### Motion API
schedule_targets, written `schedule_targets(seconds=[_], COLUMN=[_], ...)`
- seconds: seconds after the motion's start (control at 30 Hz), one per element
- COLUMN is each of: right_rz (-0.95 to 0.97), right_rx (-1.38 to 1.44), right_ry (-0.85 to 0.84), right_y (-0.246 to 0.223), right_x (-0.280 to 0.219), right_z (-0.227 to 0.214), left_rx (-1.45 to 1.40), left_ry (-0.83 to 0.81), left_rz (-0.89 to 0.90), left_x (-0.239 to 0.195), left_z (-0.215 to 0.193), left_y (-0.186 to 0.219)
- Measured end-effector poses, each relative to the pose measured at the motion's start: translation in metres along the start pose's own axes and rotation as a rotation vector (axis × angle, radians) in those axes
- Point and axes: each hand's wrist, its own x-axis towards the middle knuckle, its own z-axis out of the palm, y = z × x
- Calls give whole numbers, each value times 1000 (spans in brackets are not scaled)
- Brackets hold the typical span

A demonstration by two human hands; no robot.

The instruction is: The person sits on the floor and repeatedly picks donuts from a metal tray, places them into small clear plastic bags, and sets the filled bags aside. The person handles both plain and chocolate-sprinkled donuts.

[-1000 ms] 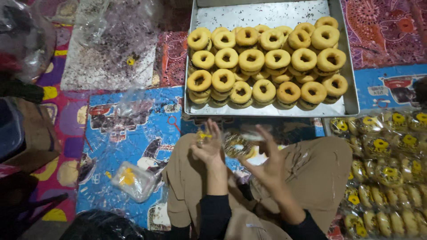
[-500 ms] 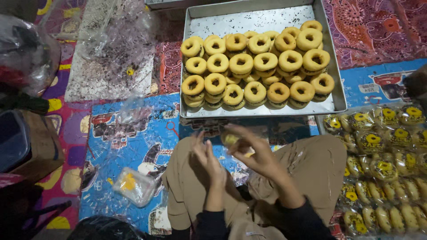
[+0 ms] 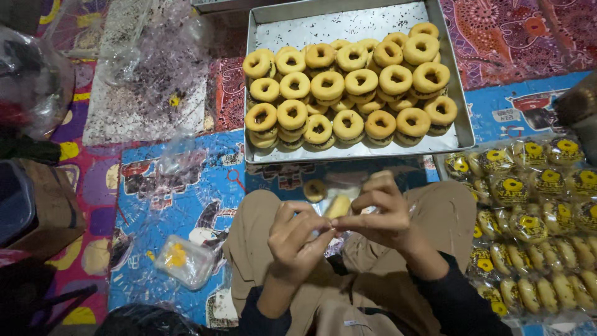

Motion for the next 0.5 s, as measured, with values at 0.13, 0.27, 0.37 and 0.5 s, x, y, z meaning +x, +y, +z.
schedule_targets(seconds=[0.13, 0.27, 0.37, 0.5], right_rz=[-103, -154, 79, 687], right_rx=[-163, -356, -715, -512], right_ry=[195, -7, -436, -928], right_y=[-8, -7, 38, 85], right_x=[-29, -73, -90, -98], right_z=[25, 34, 21, 20], left_rx=[-48, 7, -1, -614], left_ry=[-65, -109, -34, 301], left_rz=[-164, -140, -132, -887], left_x=[-3, -14, -27, -55], left_z=[-1, -13, -37, -48], left_y=[4, -5, -24, -76])
